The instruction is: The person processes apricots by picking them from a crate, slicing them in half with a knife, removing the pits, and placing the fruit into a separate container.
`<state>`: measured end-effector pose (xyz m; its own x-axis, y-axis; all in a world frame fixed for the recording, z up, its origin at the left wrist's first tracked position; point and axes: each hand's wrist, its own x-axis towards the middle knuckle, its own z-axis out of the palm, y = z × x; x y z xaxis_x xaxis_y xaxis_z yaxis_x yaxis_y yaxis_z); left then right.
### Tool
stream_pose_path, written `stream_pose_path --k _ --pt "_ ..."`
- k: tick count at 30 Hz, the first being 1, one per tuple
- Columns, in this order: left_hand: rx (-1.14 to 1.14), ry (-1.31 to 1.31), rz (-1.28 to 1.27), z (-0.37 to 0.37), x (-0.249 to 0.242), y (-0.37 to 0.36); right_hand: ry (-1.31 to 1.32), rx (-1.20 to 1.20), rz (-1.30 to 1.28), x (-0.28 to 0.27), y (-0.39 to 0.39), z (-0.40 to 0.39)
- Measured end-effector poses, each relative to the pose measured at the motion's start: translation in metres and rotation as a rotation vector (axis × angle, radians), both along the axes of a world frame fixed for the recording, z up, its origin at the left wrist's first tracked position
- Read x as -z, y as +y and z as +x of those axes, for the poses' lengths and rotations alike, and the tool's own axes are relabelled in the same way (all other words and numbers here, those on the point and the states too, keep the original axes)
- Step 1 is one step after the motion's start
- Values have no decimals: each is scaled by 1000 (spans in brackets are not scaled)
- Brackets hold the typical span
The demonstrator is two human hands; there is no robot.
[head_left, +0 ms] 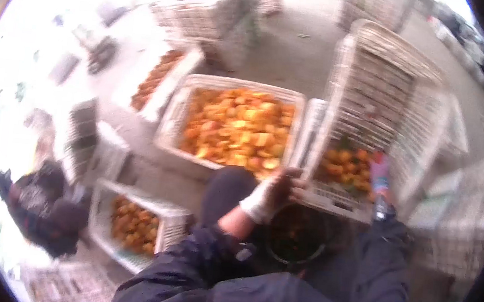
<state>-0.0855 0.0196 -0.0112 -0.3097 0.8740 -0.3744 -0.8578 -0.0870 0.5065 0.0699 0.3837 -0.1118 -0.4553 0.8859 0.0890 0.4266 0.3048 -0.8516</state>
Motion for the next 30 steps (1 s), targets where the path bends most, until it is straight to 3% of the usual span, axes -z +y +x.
stream_pose_path --k 1,2,3,4,5,6,8,11,14,21,23,24,25,26,27,28,30 --pt "25 -135 86 -2 13 3 -215 -89 127 15 24 -6" --pt "10 77 84 2 2 0 59 -130 -363 99 93 -3" --pt "15 88 -94 1 9 10 198 -191 -235 178 162 6" --pt "-8 136 -107 3 30 18 -541 -158 260 88 95 -23" --pt "-30 200 -72 6 24 12 -306 -246 77 132 124 -15" --pt "-20 98 -57 4 26 16 -232 -301 -40 162 157 -13" --pt "-33 107 45 5 52 25 -168 -356 -164 188 171 -11" --pt "-19 97 43 4 41 18 -44 -393 -259 235 183 -11" --pt "-12 110 36 5 40 16 -243 -477 -354 154 146 -29" --pt "47 191 -111 7 17 9 -218 -397 -51 167 132 -33" --pt "9 269 -56 8 19 5 -566 -471 -102 145 122 -34" --pt "15 321 -21 7 24 4 -324 -386 -27 173 124 -24" --pt "-14 370 14 6 18 -4 -149 -513 23 224 177 -18" --pt "7 379 41 2 -10 -22 -96 -517 228 193 126 -15" --pt "14 555 72 -7 -14 -39 -200 -471 266 162 109 -16" --pt "71 377 -2 -12 -51 -59 -308 -428 302 132 95 -16" --pt "58 438 -140 -24 -77 -103 -503 -379 240 52 52 -24"
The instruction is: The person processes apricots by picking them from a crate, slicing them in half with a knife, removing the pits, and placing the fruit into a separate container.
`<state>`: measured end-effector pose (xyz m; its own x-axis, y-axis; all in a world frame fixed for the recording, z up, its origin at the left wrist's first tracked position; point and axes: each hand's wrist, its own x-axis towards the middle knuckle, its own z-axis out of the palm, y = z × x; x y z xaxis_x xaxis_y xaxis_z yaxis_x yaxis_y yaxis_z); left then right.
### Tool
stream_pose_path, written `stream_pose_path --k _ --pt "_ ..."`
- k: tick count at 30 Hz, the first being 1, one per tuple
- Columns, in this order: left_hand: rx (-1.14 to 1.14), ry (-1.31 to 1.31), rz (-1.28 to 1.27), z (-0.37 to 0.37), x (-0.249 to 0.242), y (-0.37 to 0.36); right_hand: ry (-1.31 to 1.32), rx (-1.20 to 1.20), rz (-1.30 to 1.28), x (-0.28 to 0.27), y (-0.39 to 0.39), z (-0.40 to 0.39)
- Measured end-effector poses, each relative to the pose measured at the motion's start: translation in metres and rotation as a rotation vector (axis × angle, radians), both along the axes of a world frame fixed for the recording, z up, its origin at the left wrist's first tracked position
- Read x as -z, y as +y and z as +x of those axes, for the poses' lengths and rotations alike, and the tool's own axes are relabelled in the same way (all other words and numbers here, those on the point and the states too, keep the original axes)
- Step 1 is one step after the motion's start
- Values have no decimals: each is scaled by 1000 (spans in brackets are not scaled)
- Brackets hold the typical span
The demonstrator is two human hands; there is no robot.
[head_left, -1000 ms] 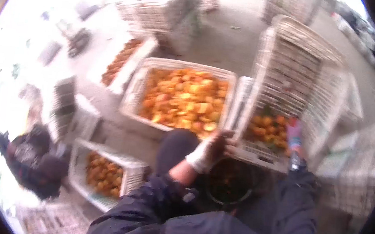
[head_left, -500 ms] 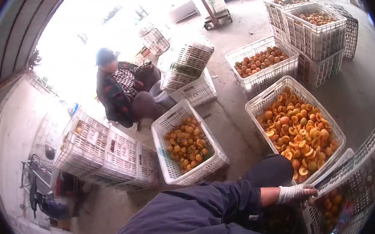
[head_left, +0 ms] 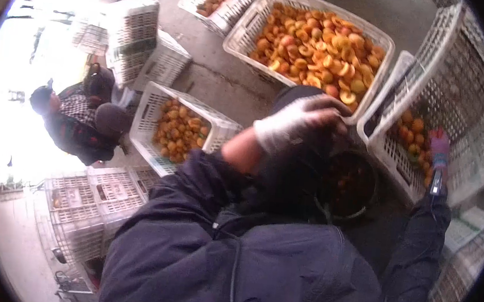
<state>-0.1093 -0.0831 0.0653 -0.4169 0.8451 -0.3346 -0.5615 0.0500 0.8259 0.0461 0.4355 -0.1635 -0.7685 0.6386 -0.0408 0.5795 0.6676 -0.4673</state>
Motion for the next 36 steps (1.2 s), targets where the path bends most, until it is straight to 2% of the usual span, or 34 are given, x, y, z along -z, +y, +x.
stream_pose_path --k 1,2,4,5,8,9,12,14,16,17,19,20,21,22,23,24,25,26,27,28,29,30,33,36 --pt "-28 140 69 -3 -5 -21 -188 86 41 -35 -20 -9" --pt "-115 121 23 -2 -17 -43 -213 101 46 -33 -15 0" --pt "-215 129 74 0 -13 -79 -28 67 -48 -26 -6 4" --pt "-254 97 96 3 -10 -92 77 85 -218 1 18 9" --pt "-311 55 188 5 -14 -107 61 107 -178 0 19 16" --pt "-321 30 259 6 -16 -110 112 130 -321 -4 17 19" --pt "-421 -78 351 -8 -29 -103 139 100 -323 -65 -35 20" --pt "-417 -78 444 -17 -39 -93 135 169 -370 -96 -64 25" --pt "-555 -333 527 -23 -48 -81 238 209 -596 -133 -107 34" --pt "-585 -378 530 -27 -44 -74 297 313 -657 -148 -133 36" --pt "-442 -424 649 -22 -37 -47 506 260 -853 -171 -179 46" --pt "-541 -421 404 -12 -42 -29 533 239 -736 -195 -213 45" --pt "-367 -684 618 -11 -14 -7 667 216 -994 -181 -215 53" --pt "-421 -443 381 14 -26 9 678 150 -900 -203 -246 53" --pt "-290 -404 238 26 -9 29 733 58 -921 -199 -257 59" --pt "-235 -197 176 44 22 53 755 75 -925 -174 -254 68" --pt "-143 -63 217 62 52 72 768 172 -984 -181 -273 71" --pt "-78 -7 123 80 43 77 749 74 -927 -182 -282 72" --pt "20 -91 182 93 66 92 572 243 -950 -165 -279 81" --pt "44 -160 141 104 61 93 728 129 -855 -161 -294 79" --pt "23 -162 173 116 68 100 670 75 -767 -161 -297 81" --pt "36 -18 210 117 95 113 611 27 -675 -161 -299 85" --pt "140 -271 288 116 79 94 580 53 -644 -159 -309 95" --pt "67 -102 217 115 92 83 498 104 -616 -158 -321 91"
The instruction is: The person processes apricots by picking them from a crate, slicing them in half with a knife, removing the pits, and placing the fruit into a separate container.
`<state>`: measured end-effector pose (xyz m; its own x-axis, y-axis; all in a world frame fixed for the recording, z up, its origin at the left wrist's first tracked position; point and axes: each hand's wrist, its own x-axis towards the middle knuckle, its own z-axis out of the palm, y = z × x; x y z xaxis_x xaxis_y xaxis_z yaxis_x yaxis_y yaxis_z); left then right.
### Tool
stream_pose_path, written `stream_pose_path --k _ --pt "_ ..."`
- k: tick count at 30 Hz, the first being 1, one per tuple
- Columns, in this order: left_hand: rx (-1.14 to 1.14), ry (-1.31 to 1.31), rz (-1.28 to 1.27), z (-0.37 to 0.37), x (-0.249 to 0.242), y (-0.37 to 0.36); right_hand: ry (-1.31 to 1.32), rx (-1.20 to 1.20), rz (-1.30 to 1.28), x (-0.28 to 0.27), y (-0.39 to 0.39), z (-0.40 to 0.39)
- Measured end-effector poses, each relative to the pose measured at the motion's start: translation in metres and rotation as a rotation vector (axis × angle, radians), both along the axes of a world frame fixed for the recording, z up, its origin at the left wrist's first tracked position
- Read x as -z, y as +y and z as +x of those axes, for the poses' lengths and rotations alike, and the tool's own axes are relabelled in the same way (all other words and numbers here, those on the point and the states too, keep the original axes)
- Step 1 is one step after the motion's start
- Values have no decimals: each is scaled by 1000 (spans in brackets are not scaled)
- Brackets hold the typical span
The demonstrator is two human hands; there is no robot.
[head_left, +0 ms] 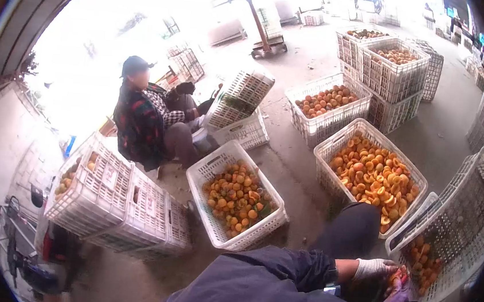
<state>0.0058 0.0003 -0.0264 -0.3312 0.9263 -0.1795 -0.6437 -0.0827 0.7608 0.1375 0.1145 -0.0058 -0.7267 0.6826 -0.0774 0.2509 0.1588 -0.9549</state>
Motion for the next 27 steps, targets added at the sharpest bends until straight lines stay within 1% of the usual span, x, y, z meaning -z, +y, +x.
stream_pose_path --k 1,2,4,5,7,8,9,10,11,12,13,14,16,18,20,22,23,24,26,27 --pt "69 -30 52 -3 9 -1 7 1 5 -2 -2 -4" --pt "71 -27 55 -5 18 2 46 -5 -45 -4 -5 -7" --pt "171 -127 74 -3 16 2 111 -13 -145 -12 -11 -15" --pt "142 -160 156 1 15 3 138 -13 -193 -17 -14 -17" --pt "77 -212 75 0 -7 -8 161 30 -280 -25 -15 -4" --pt "47 -38 85 -2 -15 -14 180 114 -207 -4 -7 -1" --pt "119 -189 52 -2 -43 -26 69 200 -322 -39 -27 -2" --pt "128 -322 151 -1 -26 -15 153 215 -406 -45 -32 -2" --pt "68 -207 38 -2 -35 -26 214 223 -433 -43 -31 2" --pt "20 -62 10 -3 -29 -19 349 249 -491 -41 -34 1" --pt "-33 -94 -14 1 -45 -20 271 210 -420 -50 -37 5" --pt "-16 -56 -24 -3 -42 -20 279 231 -367 -46 -40 6" --pt "-33 -85 -15 -2 -48 -24 286 227 -387 -45 -51 8" --pt "-41 -27 -6 -5 -37 -23 298 197 -401 -43 -57 8" --pt "-52 -41 13 -3 -31 -22 290 180 -365 -46 -58 11" --pt "-49 -124 28 -5 -34 -23 223 85 -393 -49 -57 14" --pt "-50 -132 68 -5 -34 -21 180 77 -334 -45 -55 16" --pt "-45 -134 63 -4 -35 -19 179 82 -338 -42 -55 18" --pt "-67 -193 66 -2 -36 -19 160 43 -159 -37 -54 20" --pt "-56 -187 97 -3 -34 -19 112 39 -157 -41 -54 22"
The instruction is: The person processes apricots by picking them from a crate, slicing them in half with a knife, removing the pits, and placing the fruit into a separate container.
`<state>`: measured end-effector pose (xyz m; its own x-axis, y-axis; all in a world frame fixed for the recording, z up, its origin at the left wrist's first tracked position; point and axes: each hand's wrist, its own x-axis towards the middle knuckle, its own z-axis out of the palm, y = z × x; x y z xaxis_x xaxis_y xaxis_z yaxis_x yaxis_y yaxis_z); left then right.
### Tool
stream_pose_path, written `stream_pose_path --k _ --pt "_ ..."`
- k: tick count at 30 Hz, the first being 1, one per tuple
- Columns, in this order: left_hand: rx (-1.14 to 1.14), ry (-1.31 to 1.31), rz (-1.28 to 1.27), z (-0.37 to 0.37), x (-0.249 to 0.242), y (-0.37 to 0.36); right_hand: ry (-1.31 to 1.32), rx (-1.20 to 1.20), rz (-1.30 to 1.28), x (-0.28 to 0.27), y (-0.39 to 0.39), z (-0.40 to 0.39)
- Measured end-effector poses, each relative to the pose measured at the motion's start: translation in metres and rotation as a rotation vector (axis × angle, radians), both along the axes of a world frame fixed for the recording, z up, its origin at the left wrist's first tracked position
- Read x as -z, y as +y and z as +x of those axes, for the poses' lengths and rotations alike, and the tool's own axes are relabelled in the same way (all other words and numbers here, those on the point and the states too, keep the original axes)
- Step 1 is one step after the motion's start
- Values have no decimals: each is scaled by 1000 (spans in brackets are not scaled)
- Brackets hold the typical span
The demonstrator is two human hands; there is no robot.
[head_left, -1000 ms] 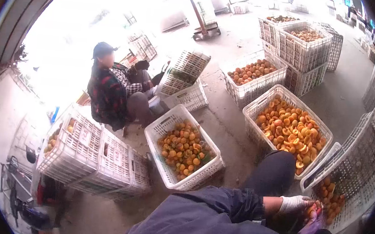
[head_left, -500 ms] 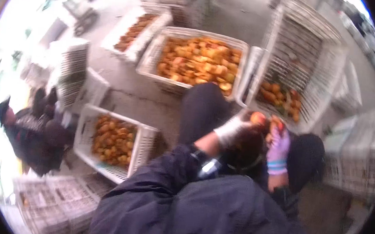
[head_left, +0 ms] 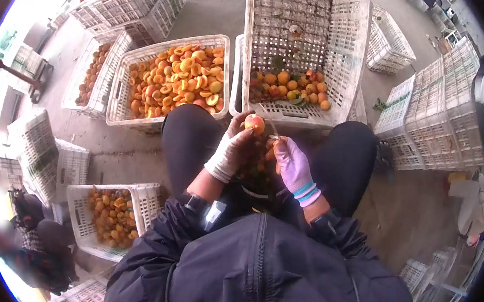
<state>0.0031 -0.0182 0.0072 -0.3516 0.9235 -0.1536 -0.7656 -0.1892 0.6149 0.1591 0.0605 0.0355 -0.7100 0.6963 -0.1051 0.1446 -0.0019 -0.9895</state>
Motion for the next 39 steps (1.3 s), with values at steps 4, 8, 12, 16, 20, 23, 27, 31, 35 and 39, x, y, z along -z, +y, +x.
stream_pose_path --k 4,8,12,16,20,23,27,31,35,39 --pt "1 75 -49 1 1 1 -76 -8 129 -3 1 2" --pt "-39 141 -76 1 3 4 -86 -7 158 3 2 3" --pt "-50 183 -94 1 0 4 -110 -39 162 5 2 4" --pt "-15 180 -91 2 -2 2 -133 -60 220 0 3 3" --pt "-19 229 -106 1 0 3 -164 -66 284 -9 3 3" --pt "-7 229 -72 -2 -2 2 -156 -72 326 -3 5 1" --pt "-16 209 -79 1 -17 -2 -131 -49 448 4 3 0" --pt "-3 270 -85 -1 -16 -4 -183 -48 469 0 1 -2" --pt "-7 305 -85 -2 -9 -4 -262 -85 456 12 1 -3" --pt "-5 267 -31 -3 -10 -3 -205 -66 532 14 1 -4"
